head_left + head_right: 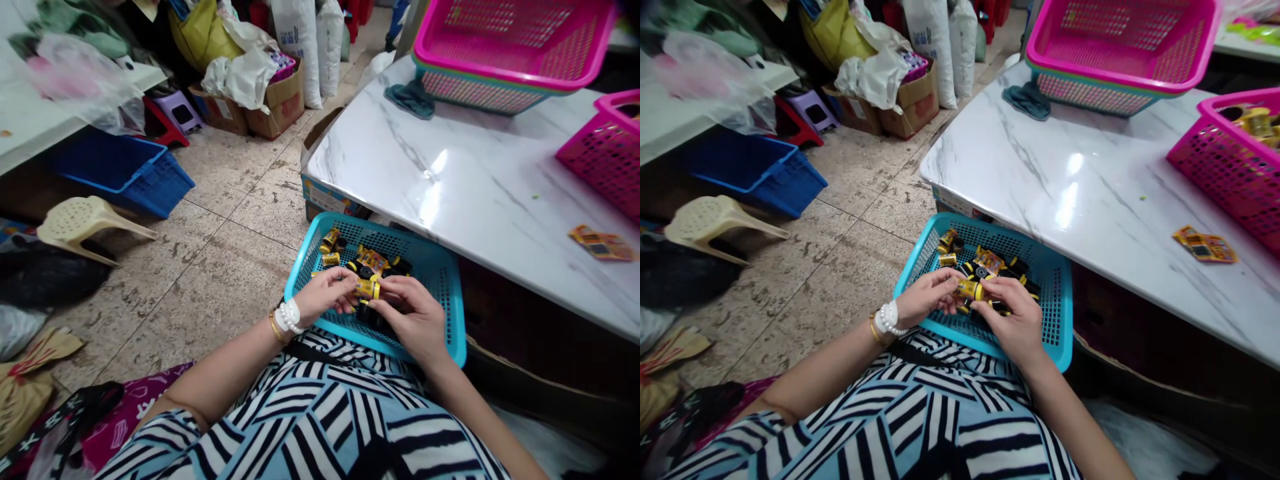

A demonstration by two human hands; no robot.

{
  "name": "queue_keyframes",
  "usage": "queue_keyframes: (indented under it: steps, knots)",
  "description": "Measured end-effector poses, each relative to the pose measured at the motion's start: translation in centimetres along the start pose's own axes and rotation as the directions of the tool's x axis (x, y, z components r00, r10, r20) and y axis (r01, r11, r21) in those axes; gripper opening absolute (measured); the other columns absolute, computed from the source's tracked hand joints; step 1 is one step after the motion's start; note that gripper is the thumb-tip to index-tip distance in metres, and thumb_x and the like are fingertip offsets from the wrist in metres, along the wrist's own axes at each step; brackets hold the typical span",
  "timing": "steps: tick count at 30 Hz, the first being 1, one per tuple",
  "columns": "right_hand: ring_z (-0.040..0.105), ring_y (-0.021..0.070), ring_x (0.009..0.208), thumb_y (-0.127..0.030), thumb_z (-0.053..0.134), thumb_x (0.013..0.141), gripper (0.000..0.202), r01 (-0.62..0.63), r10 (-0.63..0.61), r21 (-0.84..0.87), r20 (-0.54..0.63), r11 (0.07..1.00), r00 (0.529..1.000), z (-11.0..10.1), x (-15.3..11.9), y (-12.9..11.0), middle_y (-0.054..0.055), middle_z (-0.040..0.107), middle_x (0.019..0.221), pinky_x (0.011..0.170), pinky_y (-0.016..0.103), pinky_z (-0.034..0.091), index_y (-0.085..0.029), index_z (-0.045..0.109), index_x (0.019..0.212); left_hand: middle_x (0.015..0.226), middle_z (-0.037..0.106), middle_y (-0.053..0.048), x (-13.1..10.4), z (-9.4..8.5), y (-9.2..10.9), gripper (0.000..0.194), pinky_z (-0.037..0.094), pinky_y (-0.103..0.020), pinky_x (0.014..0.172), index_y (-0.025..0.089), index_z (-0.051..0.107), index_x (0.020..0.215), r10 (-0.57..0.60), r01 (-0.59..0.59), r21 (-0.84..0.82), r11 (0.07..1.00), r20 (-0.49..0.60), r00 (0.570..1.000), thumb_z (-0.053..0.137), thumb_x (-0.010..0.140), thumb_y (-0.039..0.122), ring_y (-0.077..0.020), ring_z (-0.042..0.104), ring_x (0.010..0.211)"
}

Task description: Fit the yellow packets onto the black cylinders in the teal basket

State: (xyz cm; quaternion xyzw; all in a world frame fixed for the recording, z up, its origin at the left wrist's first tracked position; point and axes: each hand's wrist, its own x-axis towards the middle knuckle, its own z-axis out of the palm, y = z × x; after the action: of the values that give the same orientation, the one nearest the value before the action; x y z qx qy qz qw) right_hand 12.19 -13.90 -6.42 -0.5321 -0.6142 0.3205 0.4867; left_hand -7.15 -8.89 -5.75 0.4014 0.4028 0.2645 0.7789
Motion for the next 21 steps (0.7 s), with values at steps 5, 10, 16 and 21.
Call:
queue_keyframes:
  steps: [5,10,16,21]
  knots:
    - [0.069,0.0179,0.083,-0.018,0.077,0.078,0.027,0.1,-0.09,-0.102,0.094,0.99,0.991,-0.2,0.2,-0.7,0.006,0.07,0.1,0.073,0.033,0.06,-0.025,0.073,0.104,0.077,0.065,-0.002,-0.1,0.0,-0.1,0.042,0.045,-0.022,0.057,0.013,0.063,0.097,0.069,-0.069,0.034,0.997,0.009,0.998,0.075,0.074,0.046,-0.0085,0.058,0.059]
    - [0.067,0.0151,0.07,-0.019,0.08,0.073,0.024,0.051,-0.046,-0.064,0.073,0.997,0.996,-0.3,0.6,-1.3,0.003,0.07,0.086,0.064,0.028,0.058,-0.023,0.074,0.096,0.091,0.069,-0.005,-0.2,0.6,0.1,0.024,0.048,-0.026,0.073,0.012,0.069,0.097,0.271,-0.268,0.194,0.944,0.012,0.963,0.072,0.078,0.028,-0.0134,0.062,0.08]
    - [0.069,0.0168,0.067,-0.029,0.085,0.066,0.021,-0.408,0.396,0.125,0.109,0.904,0.912,0.1,0.4,-1.3,0.004,0.075,0.077,0.066,0.029,0.058,-0.02,0.078,0.083,0.096,0.073,-0.006,-0.9,0.6,0.4,0.019,0.048,-0.029,0.083,0.016,0.072,0.101,0.46,-0.449,0.459,0.767,0.094,0.883,0.065,0.085,0.024,-0.0168,0.065,0.088]
    - [0.07,0.0173,0.068,-0.032,0.083,0.068,0.022,-0.506,0.478,0.22,0.169,0.834,0.862,-0.3,0.7,-1.1,0.004,0.075,0.076,0.068,0.031,0.059,-0.02,0.078,0.086,0.1,0.072,-0.007,-1.0,0.8,0.5,0.03,0.048,-0.031,0.085,0.02,0.07,0.113,0.476,-0.479,0.483,0.733,0.137,0.868,0.067,0.086,0.03,-0.018,0.064,0.091]
